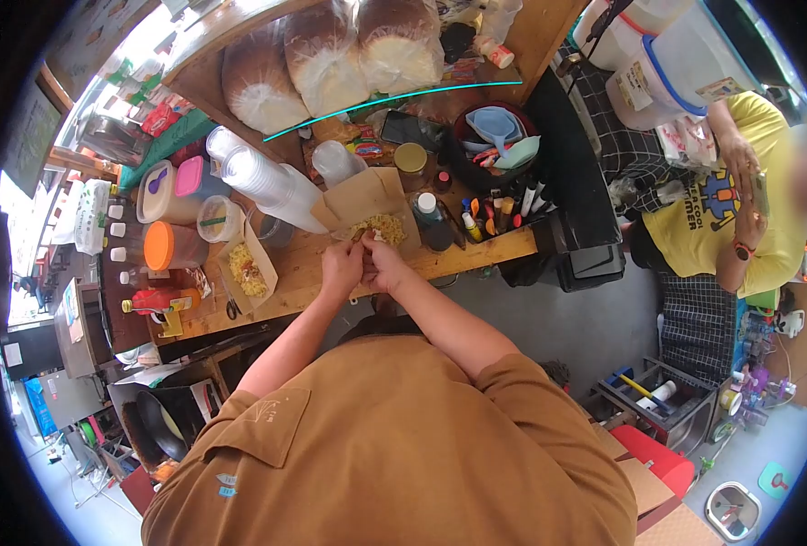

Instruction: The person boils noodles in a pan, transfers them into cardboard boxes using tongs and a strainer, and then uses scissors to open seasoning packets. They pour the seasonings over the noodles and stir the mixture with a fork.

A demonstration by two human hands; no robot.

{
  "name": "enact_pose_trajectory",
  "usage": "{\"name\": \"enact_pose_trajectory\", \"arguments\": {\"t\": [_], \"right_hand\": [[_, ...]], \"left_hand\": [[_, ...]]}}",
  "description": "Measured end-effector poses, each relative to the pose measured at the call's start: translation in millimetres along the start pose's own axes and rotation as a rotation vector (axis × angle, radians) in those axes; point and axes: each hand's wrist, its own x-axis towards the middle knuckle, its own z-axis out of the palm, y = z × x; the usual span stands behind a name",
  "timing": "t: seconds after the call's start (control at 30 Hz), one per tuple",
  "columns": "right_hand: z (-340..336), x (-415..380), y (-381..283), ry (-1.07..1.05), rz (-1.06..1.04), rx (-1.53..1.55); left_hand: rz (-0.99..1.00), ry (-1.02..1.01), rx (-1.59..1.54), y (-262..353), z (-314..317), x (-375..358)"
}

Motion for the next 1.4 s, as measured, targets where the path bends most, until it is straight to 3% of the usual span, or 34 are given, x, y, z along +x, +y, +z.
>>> {"name": "enact_pose_trajectory", "arguments": {"t": [0.13, 0.23, 0.4, 0.53, 0.7, 1.1, 1.23, 1.3, 1.4], "right_hand": [[-2, -10, -8, -0.054, 0.05, -0.02], [-16, 5, -3, 0.0, 0.094, 0.127], [-9, 0, 1, 0.108, -0.046, 0.194], [-14, 10, 1, 0.113, -0.082, 0.167], [-16, 16, 0, 0.174, -0.088, 0.137], [-28, 19, 0, 0.169, -0.124, 0.164], [-19, 13, 1, 0.272, -0.196, 0.054], [-16, 7, -2, 0.302, -0.218, 0.01], [-23, 3, -1, 0.194, -0.214, 0.087]], "left_hand": [[-0.052, 0.023, 0.043, -23, 13, 17], [-0.103, -0.105, -0.093, -20, 8, 19], [0.035, -0.159, -0.019, -27, 4, 23], [0.074, -0.148, -0.053, -34, 6, 16], [0.279, -0.097, 0.044, -28, -1, 8], [0.37, -0.094, 0.098, -31, 1, 0], [0.311, -0.116, 0.058, -35, 2, 2], [0.099, -0.159, -0.078, -43, 7, 6], [0.059, -0.161, -0.098, -51, 12, 14]]}}
